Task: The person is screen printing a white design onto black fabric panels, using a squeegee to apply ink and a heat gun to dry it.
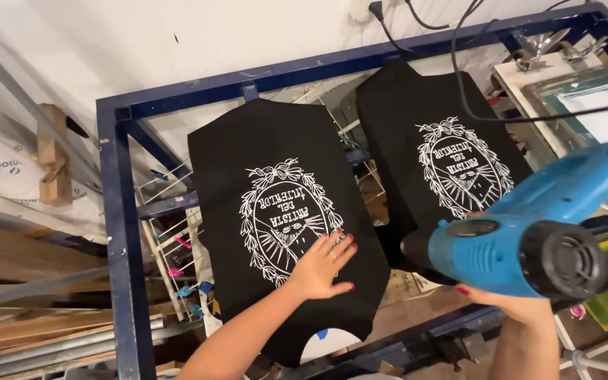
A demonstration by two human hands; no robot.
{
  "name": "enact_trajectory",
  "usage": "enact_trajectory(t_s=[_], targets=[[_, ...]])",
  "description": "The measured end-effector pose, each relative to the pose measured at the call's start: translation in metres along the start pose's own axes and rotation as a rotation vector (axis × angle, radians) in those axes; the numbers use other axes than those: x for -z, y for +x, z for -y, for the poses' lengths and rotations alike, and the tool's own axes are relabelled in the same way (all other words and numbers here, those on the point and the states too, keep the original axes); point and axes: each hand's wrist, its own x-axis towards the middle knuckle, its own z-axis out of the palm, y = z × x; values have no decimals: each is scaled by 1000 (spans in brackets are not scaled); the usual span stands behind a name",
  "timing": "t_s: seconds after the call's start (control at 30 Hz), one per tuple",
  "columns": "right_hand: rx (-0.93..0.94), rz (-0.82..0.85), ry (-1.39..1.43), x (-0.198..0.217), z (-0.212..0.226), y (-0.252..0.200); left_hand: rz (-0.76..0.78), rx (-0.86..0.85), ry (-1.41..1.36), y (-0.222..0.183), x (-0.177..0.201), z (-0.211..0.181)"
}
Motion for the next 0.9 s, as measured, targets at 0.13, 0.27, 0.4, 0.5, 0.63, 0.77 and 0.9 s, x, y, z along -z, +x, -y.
enact_trajectory(t_s=[0.13,0.27,0.4,0.5,0.63,0.77,0.9], targets=[[7,-19,8,15,25,-24,-92,-95,-89,8,-1,24],[0,-119,-361,30,40,-107,-218,136,67,48,3,75],[0,-296,-508,51,46,-125,-437,472,194,73,-26,127],[-39,-317,-497,90,55,-94,87,831,77,91,9,87],[-125,-408,-422,167,-8,-102,-168,662,165,75,-13,17],[13,-393,-441,246,-57,-51,-194,568,303,52,13,-49],[188,15,-376,339,-129,-16,-190,937,468,10,11,-51]])
